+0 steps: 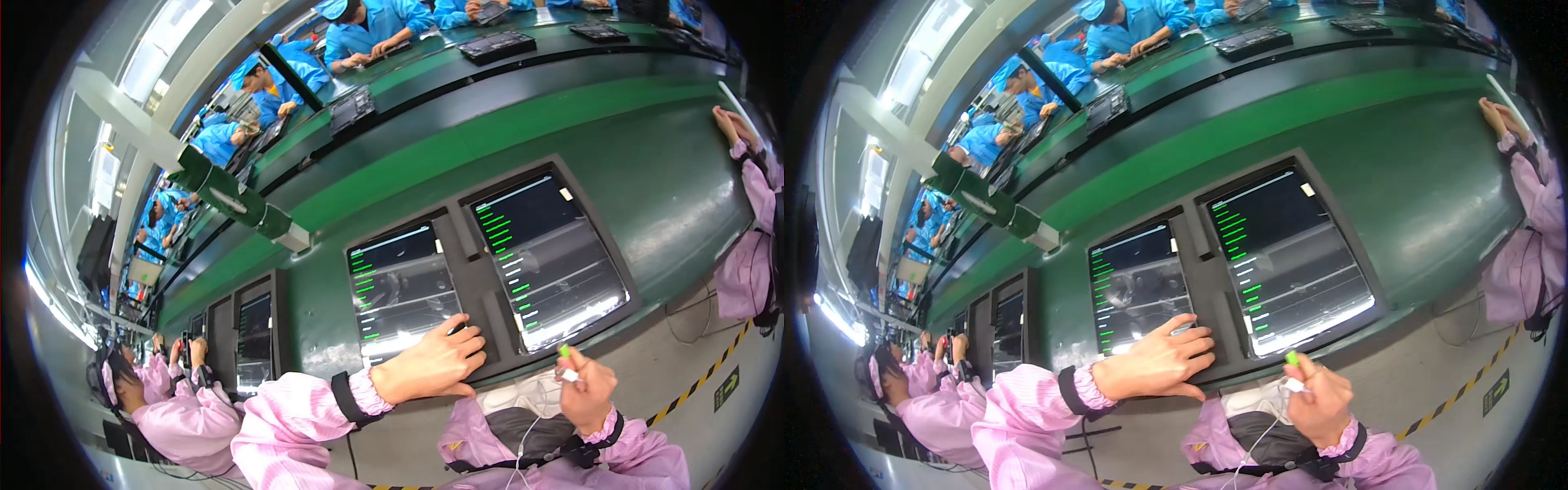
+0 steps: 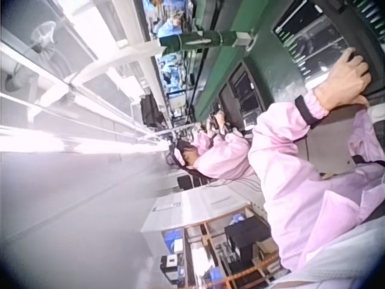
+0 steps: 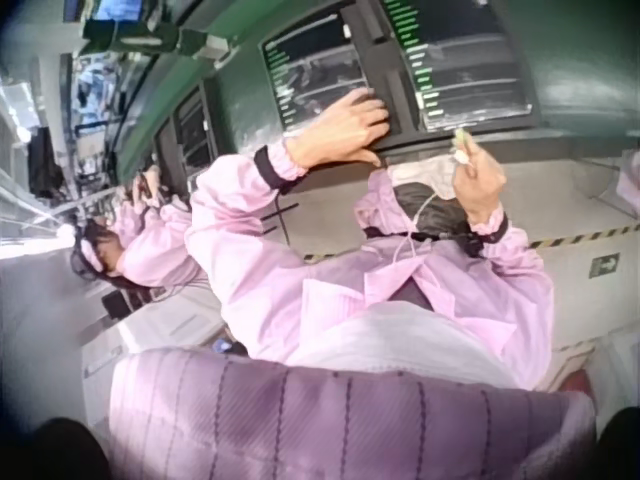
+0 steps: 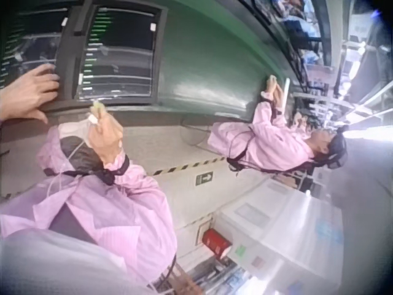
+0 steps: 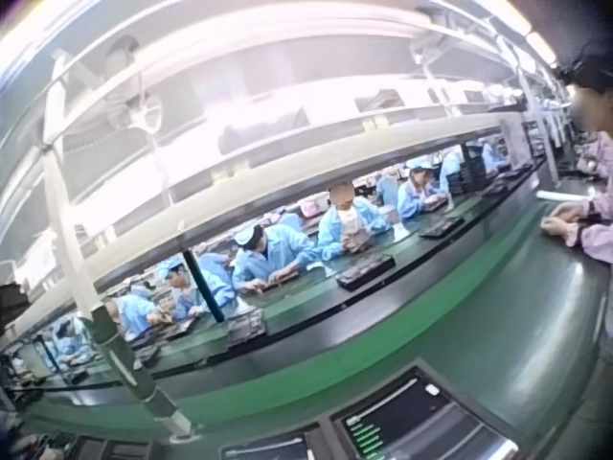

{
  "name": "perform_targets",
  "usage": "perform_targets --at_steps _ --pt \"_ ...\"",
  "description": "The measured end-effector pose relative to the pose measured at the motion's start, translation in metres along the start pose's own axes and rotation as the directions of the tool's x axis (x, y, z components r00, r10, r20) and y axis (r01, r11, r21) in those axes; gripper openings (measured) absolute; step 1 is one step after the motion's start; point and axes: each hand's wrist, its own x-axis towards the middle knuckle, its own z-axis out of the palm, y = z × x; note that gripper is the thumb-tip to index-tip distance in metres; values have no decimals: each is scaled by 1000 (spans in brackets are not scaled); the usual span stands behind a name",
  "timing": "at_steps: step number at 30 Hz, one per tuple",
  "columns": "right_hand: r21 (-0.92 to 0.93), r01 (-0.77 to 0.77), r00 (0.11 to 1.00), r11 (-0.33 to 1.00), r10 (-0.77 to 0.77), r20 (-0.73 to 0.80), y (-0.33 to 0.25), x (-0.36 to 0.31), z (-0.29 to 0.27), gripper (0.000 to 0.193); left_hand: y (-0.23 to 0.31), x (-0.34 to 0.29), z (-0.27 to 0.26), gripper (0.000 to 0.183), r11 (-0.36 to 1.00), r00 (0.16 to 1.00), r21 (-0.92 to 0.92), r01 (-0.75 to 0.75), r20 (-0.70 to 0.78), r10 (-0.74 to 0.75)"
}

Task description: Connecting data cables to tablets and interacting with the touchscreens to perform diagnostic tests on a production line.

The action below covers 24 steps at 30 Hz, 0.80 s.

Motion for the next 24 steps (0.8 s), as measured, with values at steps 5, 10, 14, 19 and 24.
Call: perform_targets --at_steps 5,10,14,19,24 --pt "-168 -264 929 950 204 -310 26 1 -20 26 -9 9 -1 49 999 998 -44 -30 47 32" --pt "-7 -328 780 944 267 -566 30 50 -31 31 -12 10 -1 44 1000 1000 -19 -15 9 15" --pt "87 -315 773 945 308 -554 35 50 -36 31 -13 11 -4 44 1000 998 -16 -24 56 24" --pt "122 -361 778 925 371 -507 31 44 -35 32 -11 7 -5 45 999 999 -18 -48 1 48" --pt "129 -293 785 947 316 -533 31 47 -31 33 -12 3 2 42 997 997 14 -73 1 73"
